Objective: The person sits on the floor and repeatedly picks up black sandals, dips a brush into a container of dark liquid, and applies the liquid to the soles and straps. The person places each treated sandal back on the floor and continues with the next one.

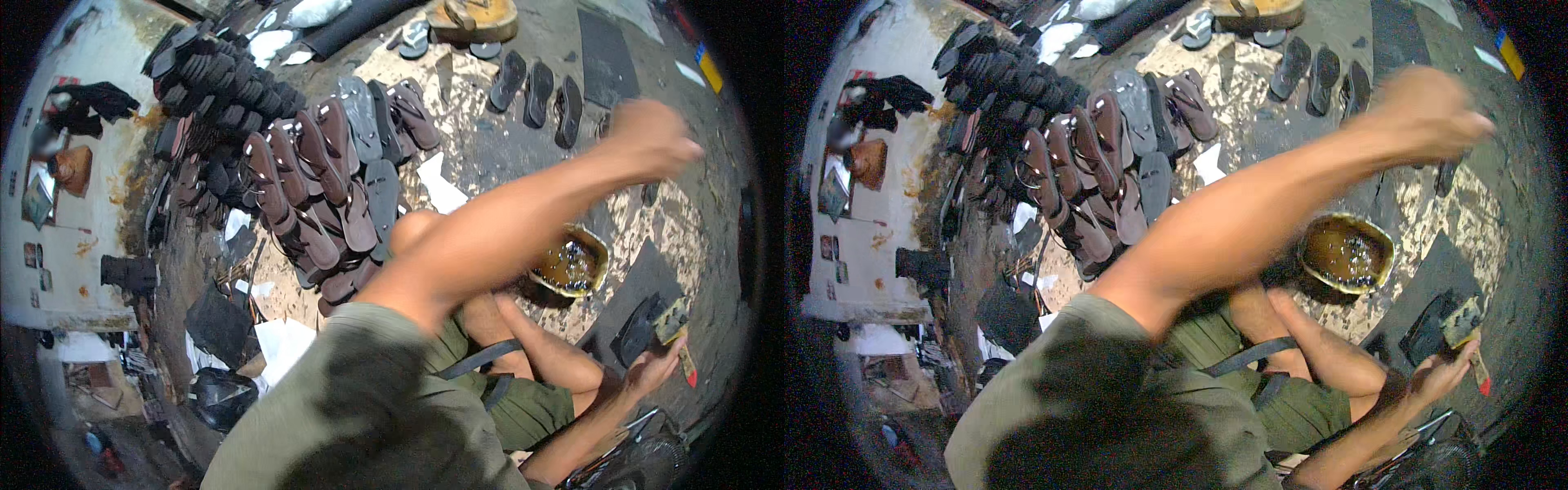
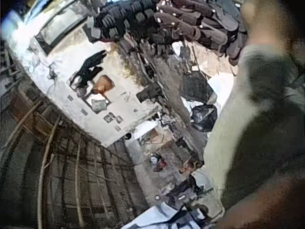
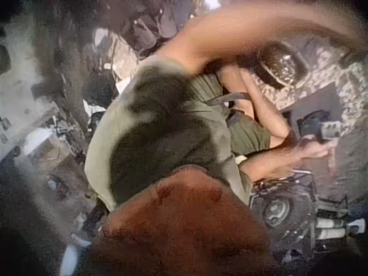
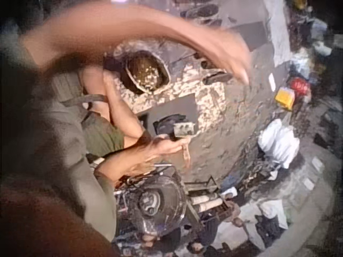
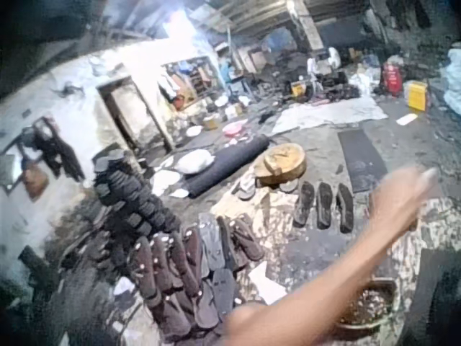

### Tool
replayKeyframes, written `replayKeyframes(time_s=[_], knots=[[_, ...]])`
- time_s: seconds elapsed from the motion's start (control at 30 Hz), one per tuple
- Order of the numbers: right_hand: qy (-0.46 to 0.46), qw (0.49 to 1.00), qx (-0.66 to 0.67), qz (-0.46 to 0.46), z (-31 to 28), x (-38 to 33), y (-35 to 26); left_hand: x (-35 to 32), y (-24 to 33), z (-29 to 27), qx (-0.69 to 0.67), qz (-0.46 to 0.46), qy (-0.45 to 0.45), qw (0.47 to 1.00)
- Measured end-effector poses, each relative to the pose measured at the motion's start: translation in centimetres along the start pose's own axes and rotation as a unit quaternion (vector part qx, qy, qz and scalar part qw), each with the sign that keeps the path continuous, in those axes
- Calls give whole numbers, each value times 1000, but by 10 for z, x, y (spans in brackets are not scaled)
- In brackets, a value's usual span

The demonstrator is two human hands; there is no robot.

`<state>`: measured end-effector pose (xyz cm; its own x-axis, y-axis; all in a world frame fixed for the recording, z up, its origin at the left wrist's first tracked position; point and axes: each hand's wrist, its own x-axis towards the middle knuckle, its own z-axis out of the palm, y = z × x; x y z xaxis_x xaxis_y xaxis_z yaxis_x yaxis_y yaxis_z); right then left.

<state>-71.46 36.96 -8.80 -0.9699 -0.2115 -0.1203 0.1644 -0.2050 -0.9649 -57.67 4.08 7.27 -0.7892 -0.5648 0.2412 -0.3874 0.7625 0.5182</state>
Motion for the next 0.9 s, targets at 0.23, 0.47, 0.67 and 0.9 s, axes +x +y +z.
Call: replayKeyframes(time_s=[0.23,0.47,0.67,0.9], knots=[[-217,941,-261,-9,78,-64,-18,-469,-290,-217,458,-395,522,602],[-430,707,-481,-289,132,-71,94,-506,-310,-206,197,-340,433,811],[-376,851,-296,-215,121,-69,58,-445,-150,-105,-8,-273,245,930],[-301,766,-475,-312,45,-16,-15,-407,-112,-38,-100,-229,174,952]])
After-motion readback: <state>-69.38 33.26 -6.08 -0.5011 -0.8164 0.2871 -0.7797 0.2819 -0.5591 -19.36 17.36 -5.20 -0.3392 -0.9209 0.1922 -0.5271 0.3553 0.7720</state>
